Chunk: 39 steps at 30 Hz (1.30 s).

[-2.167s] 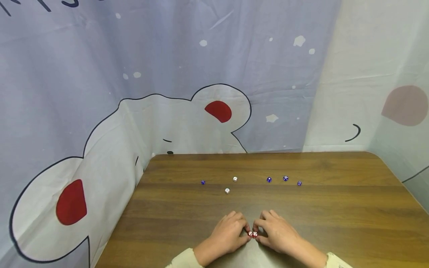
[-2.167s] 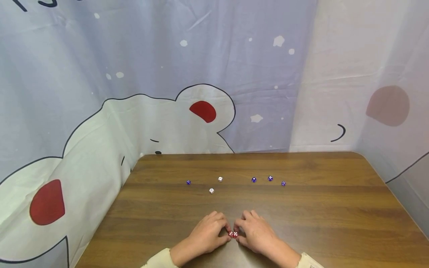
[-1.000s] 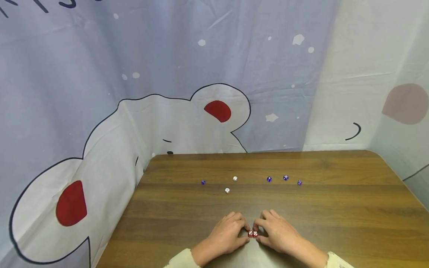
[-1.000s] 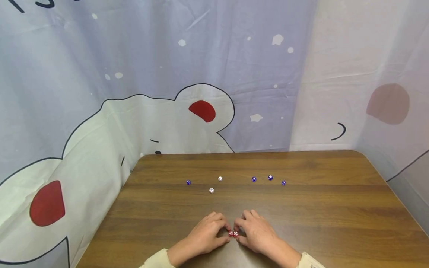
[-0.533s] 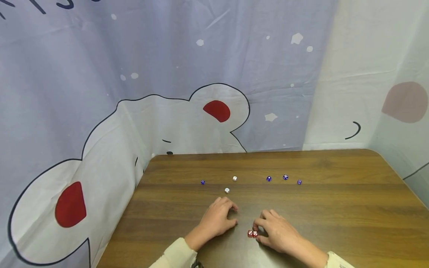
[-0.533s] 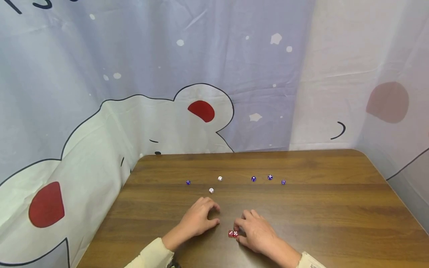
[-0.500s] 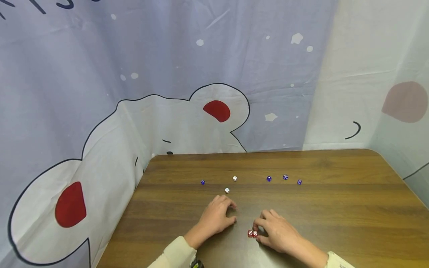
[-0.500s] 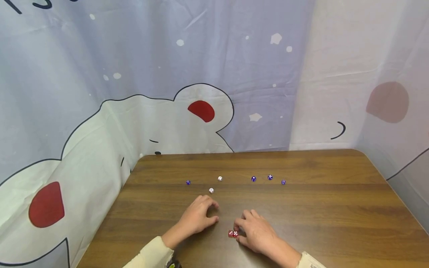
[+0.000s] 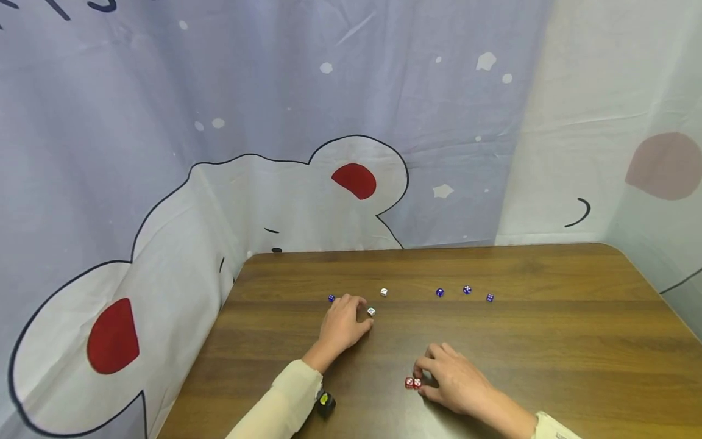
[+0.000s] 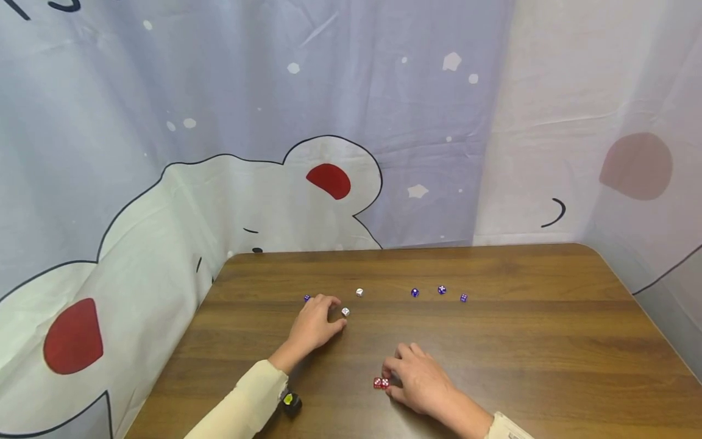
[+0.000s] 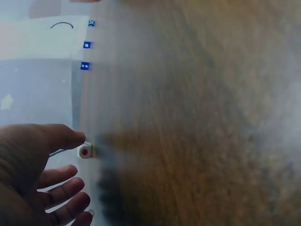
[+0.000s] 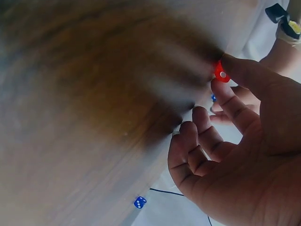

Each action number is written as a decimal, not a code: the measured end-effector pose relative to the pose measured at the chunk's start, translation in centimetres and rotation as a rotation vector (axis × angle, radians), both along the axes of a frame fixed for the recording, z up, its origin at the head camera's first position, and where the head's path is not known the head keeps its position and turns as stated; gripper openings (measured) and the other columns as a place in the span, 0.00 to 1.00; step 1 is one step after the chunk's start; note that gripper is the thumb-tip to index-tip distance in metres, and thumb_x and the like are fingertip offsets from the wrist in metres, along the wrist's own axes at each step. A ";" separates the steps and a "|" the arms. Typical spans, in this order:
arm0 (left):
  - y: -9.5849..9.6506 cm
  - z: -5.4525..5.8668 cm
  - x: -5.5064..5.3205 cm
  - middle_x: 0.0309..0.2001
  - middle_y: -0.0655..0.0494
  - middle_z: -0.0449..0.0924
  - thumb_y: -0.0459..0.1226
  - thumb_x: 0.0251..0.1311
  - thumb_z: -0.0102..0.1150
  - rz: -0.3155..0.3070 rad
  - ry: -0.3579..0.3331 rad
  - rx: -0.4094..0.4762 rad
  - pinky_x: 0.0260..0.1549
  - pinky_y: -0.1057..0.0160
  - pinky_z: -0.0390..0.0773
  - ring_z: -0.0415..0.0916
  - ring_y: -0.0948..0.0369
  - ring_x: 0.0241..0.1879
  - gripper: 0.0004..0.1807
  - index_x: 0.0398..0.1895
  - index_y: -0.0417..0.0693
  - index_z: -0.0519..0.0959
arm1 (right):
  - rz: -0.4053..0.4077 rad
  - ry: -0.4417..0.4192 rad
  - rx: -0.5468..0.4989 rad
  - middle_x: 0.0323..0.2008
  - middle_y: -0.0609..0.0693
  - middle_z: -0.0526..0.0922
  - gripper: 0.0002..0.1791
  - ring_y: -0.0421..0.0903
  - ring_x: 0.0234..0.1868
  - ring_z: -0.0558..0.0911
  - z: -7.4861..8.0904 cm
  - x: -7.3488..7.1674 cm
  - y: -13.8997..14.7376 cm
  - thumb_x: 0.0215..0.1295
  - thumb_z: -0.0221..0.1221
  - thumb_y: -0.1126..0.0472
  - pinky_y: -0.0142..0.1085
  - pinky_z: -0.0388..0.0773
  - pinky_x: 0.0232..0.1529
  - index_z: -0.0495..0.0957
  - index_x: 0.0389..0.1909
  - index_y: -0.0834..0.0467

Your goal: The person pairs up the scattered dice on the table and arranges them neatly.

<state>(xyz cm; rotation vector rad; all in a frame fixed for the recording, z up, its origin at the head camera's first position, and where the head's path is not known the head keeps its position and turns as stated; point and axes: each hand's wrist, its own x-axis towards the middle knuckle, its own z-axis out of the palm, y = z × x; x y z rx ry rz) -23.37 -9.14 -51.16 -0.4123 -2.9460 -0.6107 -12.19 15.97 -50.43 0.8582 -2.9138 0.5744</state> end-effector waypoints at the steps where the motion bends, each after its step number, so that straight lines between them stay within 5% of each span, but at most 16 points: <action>1: 0.0 -0.1 -0.2 0.45 0.55 0.80 0.48 0.55 0.72 0.004 -0.005 -0.004 0.50 0.53 0.76 0.75 0.53 0.50 0.22 0.50 0.49 0.82 | 0.001 0.001 0.000 0.36 0.36 0.69 0.12 0.37 0.36 0.65 0.0 0.0 0.0 0.55 0.74 0.51 0.33 0.64 0.32 0.79 0.34 0.41; 20: 0.8 -0.4 -0.9 0.39 0.58 0.77 0.49 0.57 0.72 0.043 -0.043 -0.072 0.44 0.54 0.76 0.73 0.56 0.43 0.12 0.34 0.53 0.82 | 0.004 -0.023 0.001 0.36 0.36 0.69 0.12 0.37 0.36 0.64 0.2 0.5 -0.1 0.56 0.73 0.51 0.32 0.63 0.31 0.79 0.35 0.40; 39: 1.5 -0.7 -0.3 0.41 0.59 0.78 0.47 0.58 0.71 0.018 -0.050 -0.058 0.44 0.53 0.76 0.74 0.57 0.43 0.09 0.32 0.55 0.83 | 0.007 -0.020 -0.009 0.35 0.36 0.69 0.12 0.37 0.35 0.64 0.0 0.3 0.0 0.55 0.74 0.51 0.32 0.63 0.31 0.78 0.33 0.40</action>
